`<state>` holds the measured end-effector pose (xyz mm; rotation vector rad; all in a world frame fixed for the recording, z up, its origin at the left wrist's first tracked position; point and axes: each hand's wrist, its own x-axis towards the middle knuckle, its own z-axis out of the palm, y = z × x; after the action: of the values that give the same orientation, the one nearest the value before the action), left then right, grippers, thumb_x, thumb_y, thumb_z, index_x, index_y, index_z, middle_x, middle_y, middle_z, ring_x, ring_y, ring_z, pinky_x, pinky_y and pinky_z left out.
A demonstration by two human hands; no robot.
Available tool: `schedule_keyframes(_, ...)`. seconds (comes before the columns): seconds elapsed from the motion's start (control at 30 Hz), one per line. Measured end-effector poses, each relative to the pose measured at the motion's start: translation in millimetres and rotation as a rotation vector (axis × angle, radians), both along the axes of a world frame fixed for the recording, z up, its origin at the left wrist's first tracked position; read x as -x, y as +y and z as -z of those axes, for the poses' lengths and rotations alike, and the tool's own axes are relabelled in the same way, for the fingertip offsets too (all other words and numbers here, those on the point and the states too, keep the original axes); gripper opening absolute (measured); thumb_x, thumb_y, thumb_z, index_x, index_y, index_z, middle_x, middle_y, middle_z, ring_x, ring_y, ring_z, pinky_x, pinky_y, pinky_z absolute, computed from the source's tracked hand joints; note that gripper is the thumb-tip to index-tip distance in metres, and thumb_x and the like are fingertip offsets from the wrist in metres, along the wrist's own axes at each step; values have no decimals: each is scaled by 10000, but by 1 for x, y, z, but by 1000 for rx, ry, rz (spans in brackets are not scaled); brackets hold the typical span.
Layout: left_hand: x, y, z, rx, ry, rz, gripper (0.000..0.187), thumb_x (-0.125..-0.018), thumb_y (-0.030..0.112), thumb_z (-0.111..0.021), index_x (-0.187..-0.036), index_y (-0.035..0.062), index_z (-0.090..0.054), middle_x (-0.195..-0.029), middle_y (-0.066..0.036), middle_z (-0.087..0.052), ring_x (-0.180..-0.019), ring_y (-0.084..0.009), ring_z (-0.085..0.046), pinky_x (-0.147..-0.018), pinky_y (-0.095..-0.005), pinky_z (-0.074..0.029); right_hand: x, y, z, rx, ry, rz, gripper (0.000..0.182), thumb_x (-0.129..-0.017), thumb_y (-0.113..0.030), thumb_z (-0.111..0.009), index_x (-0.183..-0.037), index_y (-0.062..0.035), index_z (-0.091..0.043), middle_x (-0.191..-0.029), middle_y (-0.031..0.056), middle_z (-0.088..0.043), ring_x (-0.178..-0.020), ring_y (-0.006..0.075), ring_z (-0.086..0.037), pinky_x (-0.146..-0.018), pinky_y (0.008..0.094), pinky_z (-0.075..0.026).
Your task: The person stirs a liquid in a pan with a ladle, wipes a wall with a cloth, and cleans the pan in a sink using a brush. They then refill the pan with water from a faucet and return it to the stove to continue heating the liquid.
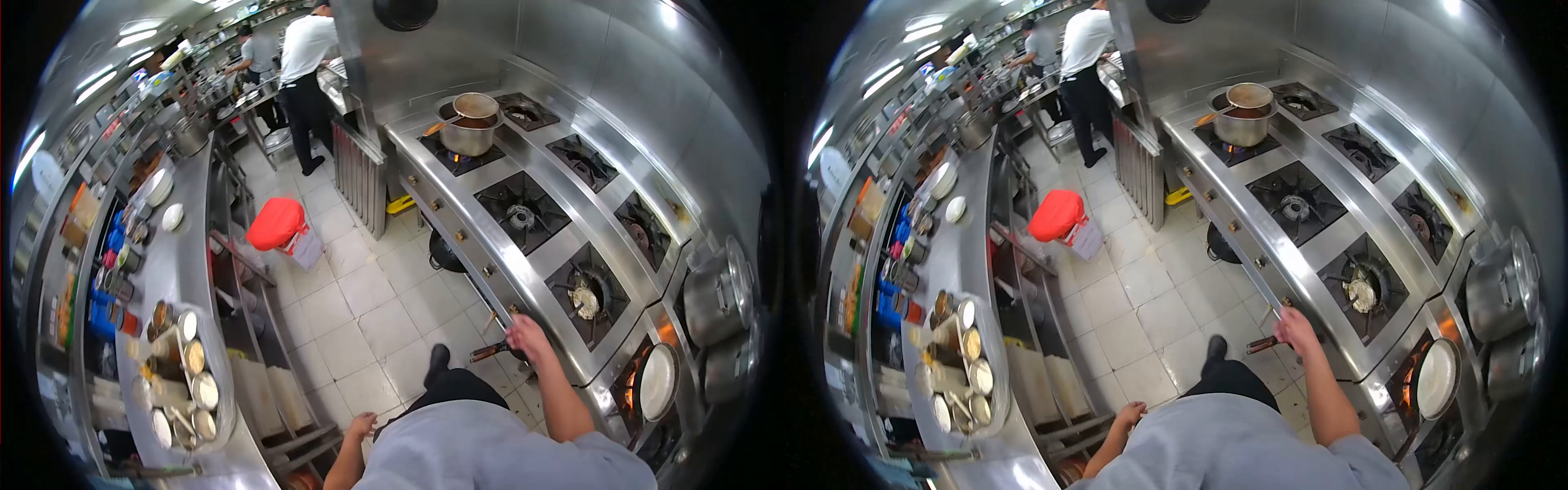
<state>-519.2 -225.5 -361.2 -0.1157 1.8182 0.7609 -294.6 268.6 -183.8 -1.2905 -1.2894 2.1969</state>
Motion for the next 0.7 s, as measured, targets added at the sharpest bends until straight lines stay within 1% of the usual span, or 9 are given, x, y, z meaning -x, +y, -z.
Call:
schedule_keyframes(0.07, 19, 7, 14, -53, 179, 162, 458, -912, 355, -571, -1270, 70, -568, -1078, -105, -663, -799, -210, -638, -667, -347, -524, 69, 36, -11, -23, 110, 3, 378, -962, -371, -554, -1215, -94, -513, -900, 49, -642, -711, 134, -595, -600, 268, -477)
schedule_keyframes(0.13, 40, 12, 20, -130, 174, 40, 437, -910, 319, -576, -1254, 50, -591, -1071, -128, -673, -798, -206, -649, -696, -339, -518, 146, 68, -42, -49, 180, -7, 428, -958, -378, -562, -1269, -94, -489, -975, 54, -656, -768, 135, -608, -639, 272, -484)
schedule_keyframes(0.2, 74, 13, 13, 11, 209, 166, 445, -924, 293, -559, -1295, 49, -538, -1078, -136, -666, -773, -233, -652, -640, -358, -527, 213, 108, -58, -75, 300, -46, 489, -949, -394, -573, -1313, -88, -458, -1025, 62, -657, -802, 137, -612, -671, 290, -496)
schedule_keyframes(0.27, 103, 16, -10, 18, -24, -201, 453, -937, 292, -545, -1322, 64, -473, -1061, -129, -658, -736, -249, -646, -539, -373, -525, 285, 153, -69, -90, 393, -55, 535, -937, -414, -586, -1330, -80, -441, -1062, 73, -650, -834, 142, -609, -689, 305, -505)
schedule_keyframes(0.43, 157, 27, -58, -136, 53, -661, 370, -945, 308, -533, -1244, 98, -474, -997, -103, -643, -634, -233, -615, -445, -364, -504, 452, 255, -105, -88, 495, -15, 586, -917, -481, -589, -1317, -81, -438, -1198, 116, -593, -939, 185, -583, -736, 312, -499)
schedule_keyframes(0.5, 169, 45, -68, -99, 75, -745, 364, -941, 312, -541, -1232, 101, -478, -962, -94, -637, -612, -219, -603, -441, -345, -495, 498, 276, -115, -39, 442, 50, 592, -914, -499, -584, -1306, -81, -434, -1151, 116, -608, -953, 204, -588, -746, 332, -496)
schedule_keyframes(0.57, 182, 63, -77, -38, 85, -751, 305, -940, 295, -515, -1196, 131, -545, -1080, -92, -658, -842, -260, -636, -691, -394, -520, 538, 307, -104, 48, 422, 77, 563, -901, -535, -580, -1239, -109, -434, -1066, 111, -618, -954, 246, -597, -738, 364, -496)
schedule_keyframes(0.67, 208, 41, -32, 24, 852, 534, 351, -930, 297, -519, -1209, 93, -578, -1086, -127, -661, -898, -275, -649, -786, -382, -518, 561, 311, -115, 70, 419, 256, 407, -930, -468, -574, -1137, -134, -464, -911, 66, -612, -809, 208, -604, -668, 352, -496)
schedule_keyframes(0.7, 209, 50, -29, -15, 593, 308, 343, -927, 304, -536, -1196, 92, -565, -1019, -111, -653, -795, -248, -628, -665, -363, -496, 564, 313, -112, 39, 414, 332, 346, -944, -427, -567, -1106, -136, -473, -839, 44, -593, -728, 180, -582, -631, 339, -488)
